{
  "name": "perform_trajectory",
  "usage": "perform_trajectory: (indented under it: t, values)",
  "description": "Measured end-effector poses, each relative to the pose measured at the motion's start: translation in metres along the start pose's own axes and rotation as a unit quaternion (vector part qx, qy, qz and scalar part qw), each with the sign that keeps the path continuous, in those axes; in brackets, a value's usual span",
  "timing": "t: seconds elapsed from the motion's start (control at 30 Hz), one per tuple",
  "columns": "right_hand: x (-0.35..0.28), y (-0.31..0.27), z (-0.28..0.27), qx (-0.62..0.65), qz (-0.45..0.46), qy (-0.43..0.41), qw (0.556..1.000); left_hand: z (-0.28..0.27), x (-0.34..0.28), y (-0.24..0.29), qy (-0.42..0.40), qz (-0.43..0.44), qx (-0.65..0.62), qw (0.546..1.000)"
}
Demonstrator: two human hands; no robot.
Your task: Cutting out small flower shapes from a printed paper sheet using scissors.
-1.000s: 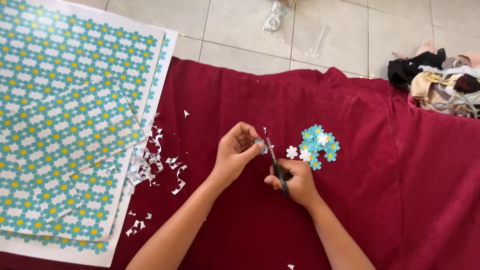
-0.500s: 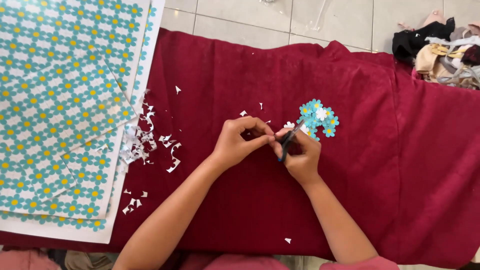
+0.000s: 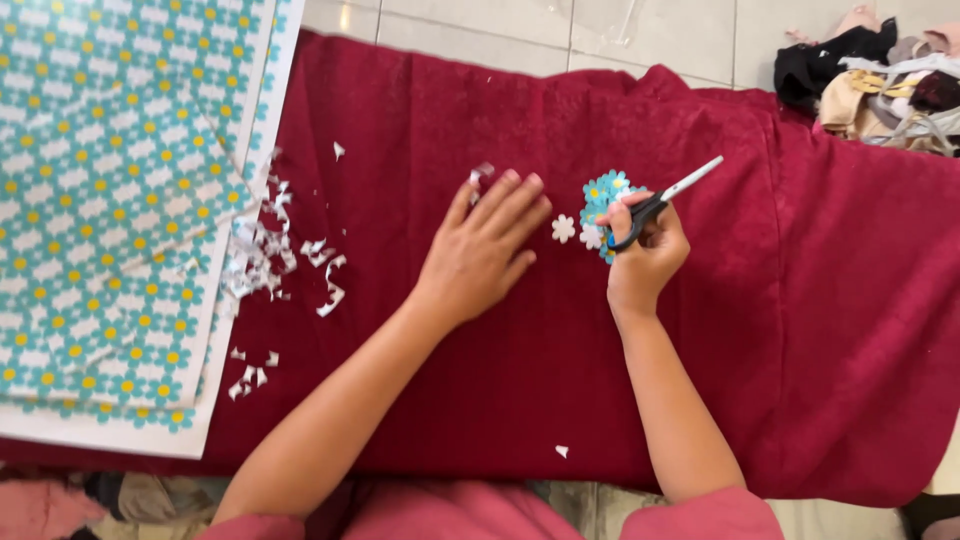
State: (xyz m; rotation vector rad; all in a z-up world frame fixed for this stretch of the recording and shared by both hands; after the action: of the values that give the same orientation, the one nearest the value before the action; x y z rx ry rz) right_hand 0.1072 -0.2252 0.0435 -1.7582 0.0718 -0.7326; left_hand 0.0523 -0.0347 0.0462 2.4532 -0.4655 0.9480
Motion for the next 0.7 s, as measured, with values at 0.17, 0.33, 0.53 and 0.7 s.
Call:
perform_trajectory:
  t: [0.17, 0.33, 0.53, 0.7]
  values:
    - [-0.005, 0.012, -0.002, 0.043, 0.044, 0.008, 0.998, 0.002, -0.015, -0.029, -0.041, -0.089, 0.102, 0.99]
    - [-0.002, 0.01, 0.0, 0.051, 0.052, 0.005, 0.997, -0.044, -0.021, -0.06, 0.003, -0.153, 0.28, 0.948]
    - [-0.003, 0.017, -0.001, 0.063, 0.053, 0.008, 0.997, -0.047, -0.022, -0.026, 0.039, -0.139, 0.303, 0.942]
    - [-0.002, 0.024, -0.002, 0.058, 0.05, 0.0, 0.997, 0.005, -0.051, 0.021, -0.07, -0.11, 0.051, 0.99]
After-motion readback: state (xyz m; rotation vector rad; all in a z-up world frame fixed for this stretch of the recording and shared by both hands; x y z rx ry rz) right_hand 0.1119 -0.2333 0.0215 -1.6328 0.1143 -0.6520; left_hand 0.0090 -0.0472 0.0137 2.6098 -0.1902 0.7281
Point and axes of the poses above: each hand's wrist, its own x-axis towards the middle knuckle, its own z-axis out of the palm, y = z × x, the point moved 8 cm from there along x, towards the middle knuckle, and after that the axes turned 15 degrees about y, right-handed, at the moved point
